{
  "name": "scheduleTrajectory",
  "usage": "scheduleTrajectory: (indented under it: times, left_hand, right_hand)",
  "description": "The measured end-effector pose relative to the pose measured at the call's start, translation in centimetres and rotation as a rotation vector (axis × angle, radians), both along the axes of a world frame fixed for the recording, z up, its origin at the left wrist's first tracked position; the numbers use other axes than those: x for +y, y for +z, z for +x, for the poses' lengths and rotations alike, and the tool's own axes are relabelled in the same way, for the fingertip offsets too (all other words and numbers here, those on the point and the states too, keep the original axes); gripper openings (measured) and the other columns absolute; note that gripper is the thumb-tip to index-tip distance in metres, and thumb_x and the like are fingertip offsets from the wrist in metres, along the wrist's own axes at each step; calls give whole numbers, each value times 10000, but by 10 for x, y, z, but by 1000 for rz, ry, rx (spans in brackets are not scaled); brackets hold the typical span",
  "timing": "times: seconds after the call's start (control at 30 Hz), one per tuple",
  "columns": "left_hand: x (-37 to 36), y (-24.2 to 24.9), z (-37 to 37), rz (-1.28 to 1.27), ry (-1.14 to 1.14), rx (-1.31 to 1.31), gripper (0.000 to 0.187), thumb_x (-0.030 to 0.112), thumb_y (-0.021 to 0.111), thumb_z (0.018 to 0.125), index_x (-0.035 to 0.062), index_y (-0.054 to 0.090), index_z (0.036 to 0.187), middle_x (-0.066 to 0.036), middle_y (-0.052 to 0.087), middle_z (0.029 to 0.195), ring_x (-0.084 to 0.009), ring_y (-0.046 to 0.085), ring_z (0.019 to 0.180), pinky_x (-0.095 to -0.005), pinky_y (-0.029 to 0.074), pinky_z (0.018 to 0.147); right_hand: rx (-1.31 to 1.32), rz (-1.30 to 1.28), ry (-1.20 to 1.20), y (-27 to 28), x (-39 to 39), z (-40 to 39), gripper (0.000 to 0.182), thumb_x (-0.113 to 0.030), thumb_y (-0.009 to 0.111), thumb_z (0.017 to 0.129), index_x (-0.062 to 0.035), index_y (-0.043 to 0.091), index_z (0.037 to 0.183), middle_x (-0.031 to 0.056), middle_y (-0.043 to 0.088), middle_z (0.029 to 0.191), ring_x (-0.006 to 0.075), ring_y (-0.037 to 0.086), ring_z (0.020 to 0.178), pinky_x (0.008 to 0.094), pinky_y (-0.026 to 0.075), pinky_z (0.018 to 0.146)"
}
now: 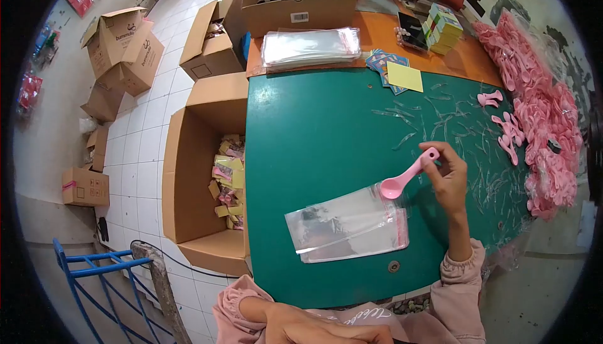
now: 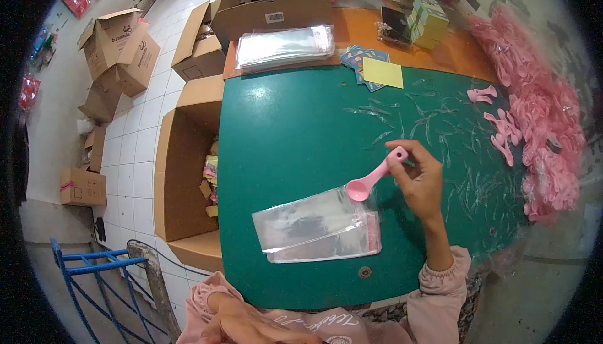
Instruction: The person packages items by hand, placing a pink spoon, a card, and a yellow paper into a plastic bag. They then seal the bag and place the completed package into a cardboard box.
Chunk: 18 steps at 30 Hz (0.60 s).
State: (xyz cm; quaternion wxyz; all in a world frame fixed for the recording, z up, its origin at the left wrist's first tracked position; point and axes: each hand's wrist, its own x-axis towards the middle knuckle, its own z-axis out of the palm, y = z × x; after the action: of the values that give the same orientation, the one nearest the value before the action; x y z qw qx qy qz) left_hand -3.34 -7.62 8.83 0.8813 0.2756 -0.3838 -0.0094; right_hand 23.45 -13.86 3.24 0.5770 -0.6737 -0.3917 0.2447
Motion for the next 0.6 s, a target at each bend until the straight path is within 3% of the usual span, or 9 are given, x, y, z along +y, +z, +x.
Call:
scheduleTrajectory:
  times: [0.2,0.27,0.33,0.37,0.43,0.57,0.6]
  left_hand:
    - [-6,-9,17,-168,129,-238,908,722,332,831,-81,451,1237,-196,412,1116,-219,427,933,-324,344,823]
    - [15,-18,13,54,127,-101,848,709,303,848,-64,530,1115,-203,476,1103,-269,478,990,-370,380,872]
    - [47,-33,28,509,568,86,537,455,425,923,-50,585,1007,-196,576,1030,-335,553,920,-388,453,791]
    - [46,-42,34,867,976,244,414,366,514,879,-16,581,1023,-166,559,1027,-315,546,917,-378,449,779]
    - [43,-65,51,1565,1509,617,317,220,651,794,39,574,1042,-124,529,1010,-282,533,907,-364,444,754]
    - [39,-92,68,1854,1496,586,322,133,673,745,47,563,1034,-103,515,946,-265,510,868,-365,429,723]
    - [39,-97,70,1799,1484,555,302,126,671,744,47,566,1016,-102,512,933,-266,506,861,-364,429,720]
  right_hand:
    - [-34,-47,90,-12,0,1,176,-66,559,889,44,596,1020,60,569,869,118,596,770,260,537,647]
    - [6,-29,76,-14,1,1,179,-87,555,898,35,597,1022,56,572,856,113,594,753,255,532,634]
    - [35,-20,35,-14,2,1,181,-97,554,902,25,596,1028,52,574,844,110,593,736,251,529,624]
    - [41,-23,1,-13,1,3,181,-98,556,902,21,593,1033,50,575,838,109,591,728,250,528,621]
    - [51,-11,-60,-13,1,8,181,-97,560,900,14,588,1040,45,577,827,108,590,715,248,525,615]
    - [92,19,-128,-22,1,10,171,-88,563,895,6,578,1037,34,580,809,101,588,699,243,520,606]
    - [104,15,-133,-22,0,10,166,-84,563,894,5,577,1034,31,581,806,97,587,697,241,519,604]
